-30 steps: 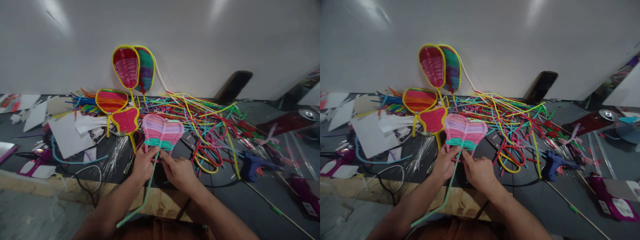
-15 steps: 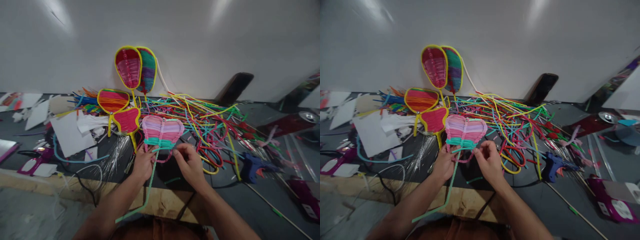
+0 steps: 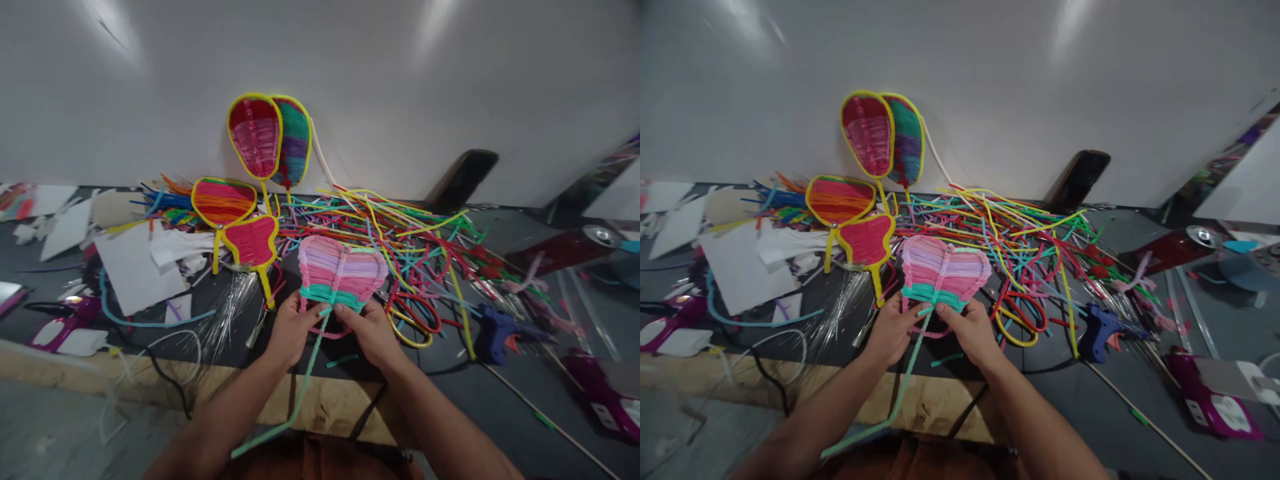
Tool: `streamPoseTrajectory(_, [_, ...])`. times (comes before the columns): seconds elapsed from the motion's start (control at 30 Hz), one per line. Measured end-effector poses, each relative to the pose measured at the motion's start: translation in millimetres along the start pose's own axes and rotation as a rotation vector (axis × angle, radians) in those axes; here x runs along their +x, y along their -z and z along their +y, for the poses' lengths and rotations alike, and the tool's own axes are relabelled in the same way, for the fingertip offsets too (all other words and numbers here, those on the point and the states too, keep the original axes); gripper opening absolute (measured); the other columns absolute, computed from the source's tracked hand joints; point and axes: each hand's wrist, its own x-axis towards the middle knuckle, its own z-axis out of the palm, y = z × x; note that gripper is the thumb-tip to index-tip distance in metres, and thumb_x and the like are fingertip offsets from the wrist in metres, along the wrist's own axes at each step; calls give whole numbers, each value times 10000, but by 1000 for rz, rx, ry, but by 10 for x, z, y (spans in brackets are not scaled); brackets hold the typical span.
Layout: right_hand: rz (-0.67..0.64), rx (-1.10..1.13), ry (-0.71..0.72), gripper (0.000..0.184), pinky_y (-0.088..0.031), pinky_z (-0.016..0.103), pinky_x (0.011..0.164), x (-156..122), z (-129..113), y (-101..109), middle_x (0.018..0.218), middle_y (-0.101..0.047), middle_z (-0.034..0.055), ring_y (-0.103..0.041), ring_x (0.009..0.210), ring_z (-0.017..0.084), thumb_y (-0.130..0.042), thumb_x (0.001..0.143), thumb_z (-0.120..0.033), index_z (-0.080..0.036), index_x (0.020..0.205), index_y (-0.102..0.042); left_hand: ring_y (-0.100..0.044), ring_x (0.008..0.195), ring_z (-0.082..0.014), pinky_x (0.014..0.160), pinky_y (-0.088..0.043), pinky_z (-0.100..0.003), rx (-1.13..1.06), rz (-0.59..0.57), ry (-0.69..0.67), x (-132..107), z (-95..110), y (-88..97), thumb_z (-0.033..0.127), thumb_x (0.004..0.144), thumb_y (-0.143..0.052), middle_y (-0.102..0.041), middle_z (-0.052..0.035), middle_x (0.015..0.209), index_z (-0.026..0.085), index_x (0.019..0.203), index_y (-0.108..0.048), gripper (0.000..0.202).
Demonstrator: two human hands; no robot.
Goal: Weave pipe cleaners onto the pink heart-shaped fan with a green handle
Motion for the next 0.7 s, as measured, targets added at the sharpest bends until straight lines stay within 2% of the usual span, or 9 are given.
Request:
streamPoseTrajectory(0.2, [25,-80,83,172,-480,298,639,33,-68,35,695,-660,-3,-561,622,144,-687,717,-354,-189,764,-679,-648,837,-175,843,-462,-323,67,-114,24,22,23,95,184,650,-748,-712,-34,863,169,952,-652,317])
streamPoseTrajectory(0.3, [16,-119,113,162,-493,307,675,30,-61,42,750,-688,1,-595,664,157,-681,725,-340,-197,799,-694,-640,846,-178,846,-449,-324,96,-101,13,37,17,112,247,709,-709,-715,-42,874,157,926,-666,239])
streamPoseTrajectory(0.43, [-2,-122,129,163,-500,324,735,-1,-52,19,836,-706,8,-621,740,174,-681,728,-322,-212,847,-700,-630,802,-173,822,-451,-323,140,-53,-25,38,-14,107,279,709,-707,-717,-33,842,158,882,-683,212])
streamPoseTrajectory(0.53, [-20,-68,96,202,-507,338,748,-28,-59,-15,833,-705,12,-621,748,180,-687,725,-345,-212,877,-696,-624,766,-166,795,-458,-312,151,-28,-40,19,-41,83,277,687,-719,-712,-26,804,160,856,-687,207])
streamPoseTrajectory(0.7, [5,-9,55,203,-515,334,698,-36,-71,-20,758,-693,8,-608,683,172,-687,730,-375,-203,839,-689,-611,762,-149,784,-463,-289,212,-78,-39,16,11,91,273,685,-706,-693,-15,802,168,893,-667,236])
